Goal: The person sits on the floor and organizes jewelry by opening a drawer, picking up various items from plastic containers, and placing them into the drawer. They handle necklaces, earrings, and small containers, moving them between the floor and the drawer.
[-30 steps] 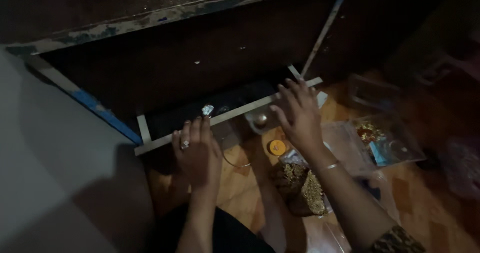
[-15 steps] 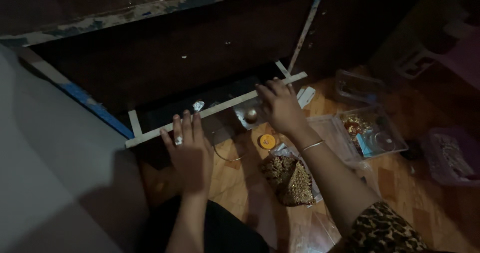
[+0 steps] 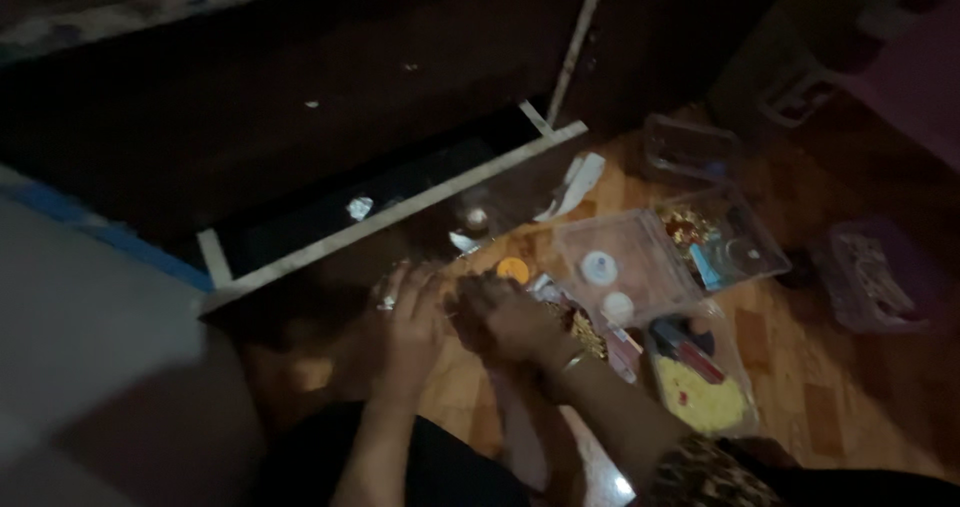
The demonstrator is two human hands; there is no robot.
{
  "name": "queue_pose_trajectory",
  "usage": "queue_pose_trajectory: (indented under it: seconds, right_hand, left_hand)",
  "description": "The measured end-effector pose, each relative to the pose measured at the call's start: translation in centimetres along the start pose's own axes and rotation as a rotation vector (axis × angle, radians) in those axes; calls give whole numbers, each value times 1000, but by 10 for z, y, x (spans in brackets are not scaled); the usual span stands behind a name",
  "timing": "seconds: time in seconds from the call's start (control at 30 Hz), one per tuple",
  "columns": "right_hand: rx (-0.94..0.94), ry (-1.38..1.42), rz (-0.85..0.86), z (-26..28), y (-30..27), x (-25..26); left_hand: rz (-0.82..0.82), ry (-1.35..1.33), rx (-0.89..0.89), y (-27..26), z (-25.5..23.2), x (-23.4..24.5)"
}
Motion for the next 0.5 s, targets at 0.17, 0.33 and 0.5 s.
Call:
queue_pose_trajectory:
  seconds: [0.17, 0.33, 0.5]
  right_hand:
    - [147, -43, -329, 34, -5, -6]
    - [197, -157, -272, 35, -9, -15]
    - [190, -118, -355, 13, -32, 3]
  left_hand:
    - [61, 6, -17, -3, 1, -9]
    - [82, -7, -22, -8, -4, -11]
    - [74, -94, -36, -4, -11, -12]
Point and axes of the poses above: each hand's wrist, its own y-axis towards the middle knuckle, its own x-axis out of the back of the hand, z = x × y, the point moved 6 cm from there along y, towards the middle knuckle, and after that the axes turned 2 degrees about -z, right-handed, at the moved point
